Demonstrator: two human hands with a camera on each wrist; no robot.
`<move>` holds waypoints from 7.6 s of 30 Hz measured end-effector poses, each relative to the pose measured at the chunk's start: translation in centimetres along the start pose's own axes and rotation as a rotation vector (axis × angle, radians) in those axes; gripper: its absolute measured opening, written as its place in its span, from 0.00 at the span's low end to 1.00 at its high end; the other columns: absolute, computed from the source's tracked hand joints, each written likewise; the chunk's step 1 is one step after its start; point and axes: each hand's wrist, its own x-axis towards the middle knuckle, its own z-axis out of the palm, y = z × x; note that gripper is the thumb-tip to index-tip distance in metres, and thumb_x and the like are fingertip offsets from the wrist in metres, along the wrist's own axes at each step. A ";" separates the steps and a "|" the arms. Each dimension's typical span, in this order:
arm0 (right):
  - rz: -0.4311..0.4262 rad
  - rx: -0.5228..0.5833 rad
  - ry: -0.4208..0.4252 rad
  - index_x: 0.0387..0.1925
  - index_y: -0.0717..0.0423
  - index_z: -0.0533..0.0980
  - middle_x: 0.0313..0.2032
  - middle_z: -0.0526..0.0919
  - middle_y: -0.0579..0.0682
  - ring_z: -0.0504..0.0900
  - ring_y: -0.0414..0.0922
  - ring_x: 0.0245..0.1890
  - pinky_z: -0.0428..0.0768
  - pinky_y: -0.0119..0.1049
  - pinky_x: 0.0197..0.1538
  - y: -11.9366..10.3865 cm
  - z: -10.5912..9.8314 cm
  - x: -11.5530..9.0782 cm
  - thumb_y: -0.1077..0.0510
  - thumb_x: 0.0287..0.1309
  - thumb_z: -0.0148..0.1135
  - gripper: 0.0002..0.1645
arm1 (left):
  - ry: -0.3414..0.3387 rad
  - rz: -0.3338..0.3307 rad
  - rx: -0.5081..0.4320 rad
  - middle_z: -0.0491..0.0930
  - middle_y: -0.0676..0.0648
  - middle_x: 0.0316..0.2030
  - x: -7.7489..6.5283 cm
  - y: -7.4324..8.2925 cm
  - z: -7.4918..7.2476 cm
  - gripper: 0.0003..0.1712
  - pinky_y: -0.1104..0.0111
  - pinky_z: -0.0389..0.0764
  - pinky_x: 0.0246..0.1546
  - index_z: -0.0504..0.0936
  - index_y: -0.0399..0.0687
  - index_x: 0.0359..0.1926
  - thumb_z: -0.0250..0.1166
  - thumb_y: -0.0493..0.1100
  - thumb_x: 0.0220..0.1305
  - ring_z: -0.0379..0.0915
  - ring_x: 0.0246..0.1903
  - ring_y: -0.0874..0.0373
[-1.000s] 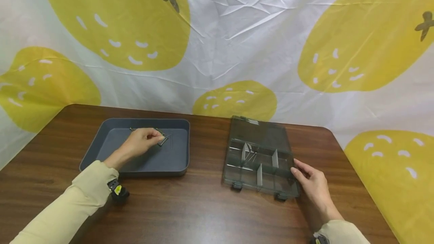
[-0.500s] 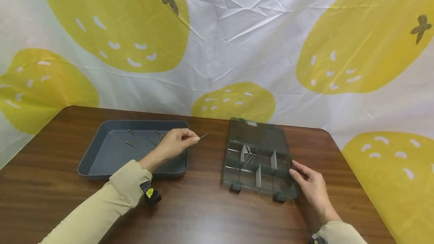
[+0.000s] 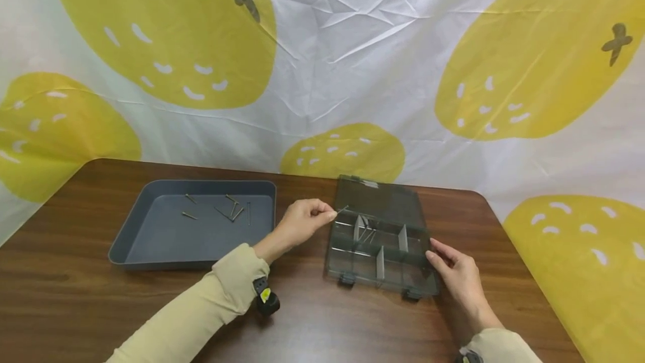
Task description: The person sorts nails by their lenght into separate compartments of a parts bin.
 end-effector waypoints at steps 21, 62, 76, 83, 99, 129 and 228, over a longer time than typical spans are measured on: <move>-0.030 0.012 0.001 0.59 0.69 0.69 0.55 0.73 0.70 0.64 0.11 0.41 0.70 0.13 0.38 -0.6 0.3 -0.1 0.55 0.65 0.55 0.26 | 0.002 -0.008 0.046 0.83 0.56 0.29 0.1 1.2 4.7 0.08 0.75 0.70 0.24 0.86 0.54 0.35 0.63 0.50 0.62 0.70 0.23 0.69; -0.047 0.022 0.012 0.57 0.70 0.70 0.53 0.74 0.70 0.65 0.12 0.40 0.71 0.13 0.38 -1.2 0.6 0.3 0.56 0.65 0.55 0.25 | 0.130 0.047 0.398 0.80 0.64 0.23 0.7 1.4 7.4 0.05 0.77 0.65 0.20 0.85 0.64 0.27 0.68 0.54 0.54 0.72 0.21 0.69; -0.022 0.028 0.007 0.58 0.70 0.70 0.54 0.74 0.69 0.65 0.11 0.41 0.70 0.12 0.38 -1.0 0.5 -0.2 0.56 0.65 0.55 0.26 | 0.046 0.115 0.316 0.80 0.61 0.24 0.3 1.1 7.0 0.04 0.79 0.66 0.21 0.85 0.59 0.28 0.68 0.50 0.56 0.71 0.22 0.70; -0.013 0.006 -0.010 0.58 0.70 0.70 0.54 0.73 0.70 0.66 0.13 0.40 0.71 0.13 0.37 -0.8 0.4 -0.4 0.53 0.65 0.55 0.28 | 0.011 0.183 0.207 0.79 0.57 0.26 0.0 1.0 5.8 0.03 0.81 0.69 0.29 0.85 0.53 0.29 0.67 0.45 0.57 0.71 0.27 0.69; 0.016 0.027 -0.011 0.59 0.69 0.69 0.55 0.73 0.69 0.66 0.13 0.41 0.70 0.13 0.38 -0.8 0.5 -0.3 0.53 0.65 0.54 0.28 | -0.016 0.139 0.030 0.82 0.53 0.27 -1.5 1.4 1.9 0.03 0.79 0.71 0.27 0.85 0.49 0.31 0.68 0.42 0.55 0.71 0.22 0.71; 0.016 0.007 -0.010 0.60 0.67 0.69 0.56 0.73 0.68 0.70 0.16 0.41 0.71 0.14 0.37 -0.7 0.5 -0.2 0.51 0.65 0.54 0.29 | 0.102 0.005 0.163 0.82 0.53 0.26 -4.2 -3.5 -9.8 0.04 0.72 0.72 0.26 0.84 0.49 0.33 0.68 0.43 0.55 0.72 0.24 0.65; -0.008 -0.015 0.008 0.58 0.69 0.70 0.54 0.74 0.70 0.64 0.11 0.40 0.70 0.12 0.37 -0.7 0.5 -0.3 0.53 0.65 0.55 0.27 | 0.162 -0.084 0.486 0.78 0.51 0.19 -5.6 -11.5 -15.4 0.05 0.66 0.69 0.27 0.84 0.45 0.23 0.70 0.39 0.52 0.70 0.22 0.60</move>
